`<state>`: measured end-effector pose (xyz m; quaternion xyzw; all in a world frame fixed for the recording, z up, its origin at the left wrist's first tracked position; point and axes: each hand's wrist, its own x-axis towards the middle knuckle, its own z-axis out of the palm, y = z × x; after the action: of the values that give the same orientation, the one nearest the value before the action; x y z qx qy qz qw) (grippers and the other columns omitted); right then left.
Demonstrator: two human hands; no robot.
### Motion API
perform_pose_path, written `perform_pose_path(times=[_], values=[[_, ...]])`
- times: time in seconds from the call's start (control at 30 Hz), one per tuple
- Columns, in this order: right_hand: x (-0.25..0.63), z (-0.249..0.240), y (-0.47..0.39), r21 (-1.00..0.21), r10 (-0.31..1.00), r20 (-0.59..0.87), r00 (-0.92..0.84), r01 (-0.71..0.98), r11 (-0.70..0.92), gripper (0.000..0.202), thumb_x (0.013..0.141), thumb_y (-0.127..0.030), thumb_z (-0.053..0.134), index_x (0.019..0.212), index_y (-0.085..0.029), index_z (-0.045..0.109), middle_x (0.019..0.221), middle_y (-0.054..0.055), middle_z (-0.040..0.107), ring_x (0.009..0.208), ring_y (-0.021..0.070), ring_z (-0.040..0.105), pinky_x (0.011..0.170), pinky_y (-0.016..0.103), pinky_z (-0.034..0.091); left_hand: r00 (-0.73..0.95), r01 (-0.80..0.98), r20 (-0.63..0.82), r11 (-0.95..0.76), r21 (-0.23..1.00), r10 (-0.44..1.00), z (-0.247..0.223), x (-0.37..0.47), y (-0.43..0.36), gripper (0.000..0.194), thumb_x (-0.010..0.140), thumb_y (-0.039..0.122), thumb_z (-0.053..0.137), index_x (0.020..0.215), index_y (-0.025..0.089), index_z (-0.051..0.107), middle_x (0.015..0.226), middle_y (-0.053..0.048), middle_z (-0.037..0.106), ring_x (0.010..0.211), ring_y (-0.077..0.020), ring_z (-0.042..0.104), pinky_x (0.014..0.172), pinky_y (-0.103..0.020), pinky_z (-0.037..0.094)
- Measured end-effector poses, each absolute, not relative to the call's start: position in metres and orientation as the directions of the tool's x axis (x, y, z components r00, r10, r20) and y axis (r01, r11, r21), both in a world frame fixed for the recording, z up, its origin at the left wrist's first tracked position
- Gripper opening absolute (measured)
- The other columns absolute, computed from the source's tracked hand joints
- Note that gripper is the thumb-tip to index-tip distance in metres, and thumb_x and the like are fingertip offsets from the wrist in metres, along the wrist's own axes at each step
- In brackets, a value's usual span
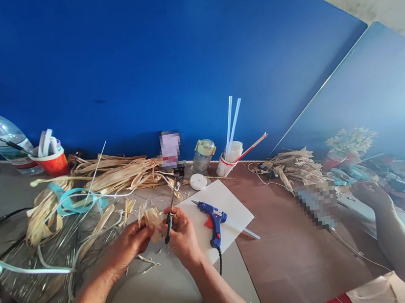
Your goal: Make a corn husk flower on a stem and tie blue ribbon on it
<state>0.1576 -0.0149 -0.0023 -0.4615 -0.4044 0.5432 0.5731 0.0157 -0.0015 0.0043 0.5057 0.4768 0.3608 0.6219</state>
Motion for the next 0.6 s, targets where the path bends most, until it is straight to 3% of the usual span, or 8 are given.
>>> perform_pose_path(times=[0.3, 0.43, 0.6], values=[[0.158, -0.001, -0.016, -0.967, 0.989, -0.056, 0.135, -0.253, -0.020, 0.035, 0.061, -0.024, 0.072, 0.091, -0.019, 0.055, 0.062, -0.006, 0.053, 0.054, 0.0089, 0.045, 0.051, 0.020, 0.034, 0.176, -0.099, -0.195, 0.215, 0.972, 0.965, -0.013, 0.014, 0.006, 0.032, 0.076, 0.051, 0.058, 0.070, 0.020, 0.051, 0.045, 0.010, 0.028, 0.041, -0.0089, 0.021, 0.045, -0.024, 0.013], [0.160, -0.003, -0.014, -0.957, 0.985, -0.048, 0.167, -0.291, 0.003, 0.036, 0.063, -0.028, 0.072, 0.094, -0.020, 0.055, 0.066, -0.005, 0.055, 0.055, 0.0087, 0.044, 0.049, 0.019, 0.032, 0.313, -0.046, -0.198, 0.223, 0.974, 0.929, -0.008, 0.013, 0.006, 0.034, 0.076, 0.052, 0.059, 0.082, 0.019, 0.057, 0.053, 0.006, 0.047, 0.041, -0.0077, 0.022, 0.045, -0.024, 0.012], [0.161, -0.003, -0.010, -0.954, 0.977, -0.072, 0.202, -0.300, -0.008, 0.039, 0.062, -0.028, 0.073, 0.096, -0.020, 0.056, 0.069, -0.004, 0.056, 0.056, 0.0095, 0.046, 0.050, 0.020, 0.035, 0.380, 0.011, -0.180, 0.190, 0.982, 0.907, -0.008, 0.014, 0.005, 0.036, 0.074, 0.055, 0.060, 0.070, 0.020, 0.058, 0.053, 0.006, 0.040, 0.045, -0.0090, 0.023, 0.046, -0.025, 0.013]])
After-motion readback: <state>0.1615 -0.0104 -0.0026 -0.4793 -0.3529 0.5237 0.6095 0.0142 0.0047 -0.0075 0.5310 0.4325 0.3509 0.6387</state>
